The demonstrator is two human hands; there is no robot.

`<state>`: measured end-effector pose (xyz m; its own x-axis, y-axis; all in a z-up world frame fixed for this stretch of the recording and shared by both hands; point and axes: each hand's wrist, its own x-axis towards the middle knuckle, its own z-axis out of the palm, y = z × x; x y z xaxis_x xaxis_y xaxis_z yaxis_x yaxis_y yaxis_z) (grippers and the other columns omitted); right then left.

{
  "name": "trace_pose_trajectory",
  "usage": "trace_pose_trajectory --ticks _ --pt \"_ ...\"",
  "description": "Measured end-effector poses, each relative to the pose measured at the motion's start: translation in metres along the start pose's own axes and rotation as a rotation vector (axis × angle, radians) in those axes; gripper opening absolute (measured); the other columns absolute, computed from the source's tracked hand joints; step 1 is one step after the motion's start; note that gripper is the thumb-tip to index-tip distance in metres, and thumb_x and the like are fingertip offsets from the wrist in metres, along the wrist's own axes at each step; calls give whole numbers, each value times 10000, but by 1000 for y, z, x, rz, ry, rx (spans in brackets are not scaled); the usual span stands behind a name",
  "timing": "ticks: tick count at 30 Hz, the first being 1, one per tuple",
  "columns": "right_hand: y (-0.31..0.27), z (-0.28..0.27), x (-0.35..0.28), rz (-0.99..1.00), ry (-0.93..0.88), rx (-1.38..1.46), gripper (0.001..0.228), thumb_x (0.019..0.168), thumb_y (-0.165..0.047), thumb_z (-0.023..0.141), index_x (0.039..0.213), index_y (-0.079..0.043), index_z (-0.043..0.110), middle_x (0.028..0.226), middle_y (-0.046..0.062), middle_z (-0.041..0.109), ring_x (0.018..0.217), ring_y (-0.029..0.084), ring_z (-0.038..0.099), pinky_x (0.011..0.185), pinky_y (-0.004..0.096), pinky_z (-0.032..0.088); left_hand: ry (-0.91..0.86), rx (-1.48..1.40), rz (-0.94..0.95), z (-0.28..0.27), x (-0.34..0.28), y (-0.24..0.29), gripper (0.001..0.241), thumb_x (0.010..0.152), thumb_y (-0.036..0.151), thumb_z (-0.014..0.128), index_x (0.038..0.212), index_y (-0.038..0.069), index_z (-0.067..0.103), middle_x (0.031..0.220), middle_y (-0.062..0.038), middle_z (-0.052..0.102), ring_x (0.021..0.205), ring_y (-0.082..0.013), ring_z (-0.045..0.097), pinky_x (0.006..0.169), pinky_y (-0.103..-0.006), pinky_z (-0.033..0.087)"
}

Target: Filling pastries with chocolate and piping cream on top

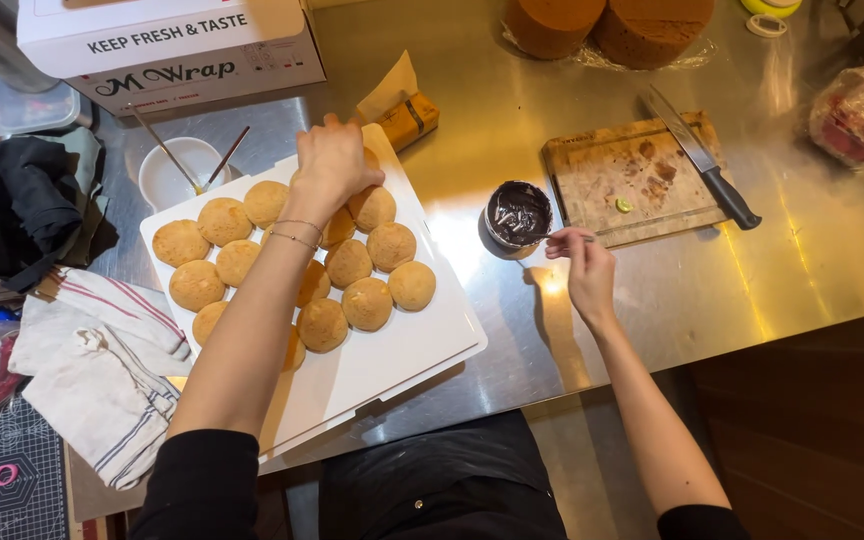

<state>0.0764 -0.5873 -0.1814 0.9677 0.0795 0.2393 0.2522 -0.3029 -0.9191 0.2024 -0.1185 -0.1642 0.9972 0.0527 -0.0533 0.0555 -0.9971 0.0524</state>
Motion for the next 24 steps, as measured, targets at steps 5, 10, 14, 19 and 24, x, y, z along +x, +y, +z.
trace_pose_trajectory --ticks 5,10,14,19,24 --pt "41 -11 -3 291 281 379 460 1328 -309 380 1284 23 695 1089 192 809 973 202 848 932 320 737 98 -327 -56 -51 -26 -5 865 743 748 984 1257 84 778 1213 -193 693 1052 -556 809 911 -640 630" --pt "102 -26 -1 721 560 813 378 1291 -222 454 1253 58 705 1167 246 798 1107 293 828 1095 354 739 34 -1088 -320 -162 -76 9 481 884 590 814 1162 199 779 1004 43 839 823 -43 696 741 -254 530" --pt "184 -44 10 1005 643 1392 311 1170 -74 654 1432 92 673 1294 266 781 1049 283 814 946 317 751 -59 -1609 -446 -203 -102 -5 735 926 652 703 1331 40 728 1107 -117 849 861 -199 808 826 -310 732" --pt "46 -5 55 814 482 1498 193 1206 -85 637 1299 69 706 1113 213 796 980 251 797 912 288 730 77 -1614 -388 -208 -130 -35 525 1055 585 661 1238 92 654 1037 -111 774 758 -238 824 742 -343 776" --pt "-171 114 55 -301 133 393 331 1309 -294 476 1249 -26 661 1048 195 790 882 260 802 835 350 725 96 -1643 -343 -220 -153 -46 584 1065 595 571 1298 63 636 1070 -130 723 859 -254 825 858 -349 770"
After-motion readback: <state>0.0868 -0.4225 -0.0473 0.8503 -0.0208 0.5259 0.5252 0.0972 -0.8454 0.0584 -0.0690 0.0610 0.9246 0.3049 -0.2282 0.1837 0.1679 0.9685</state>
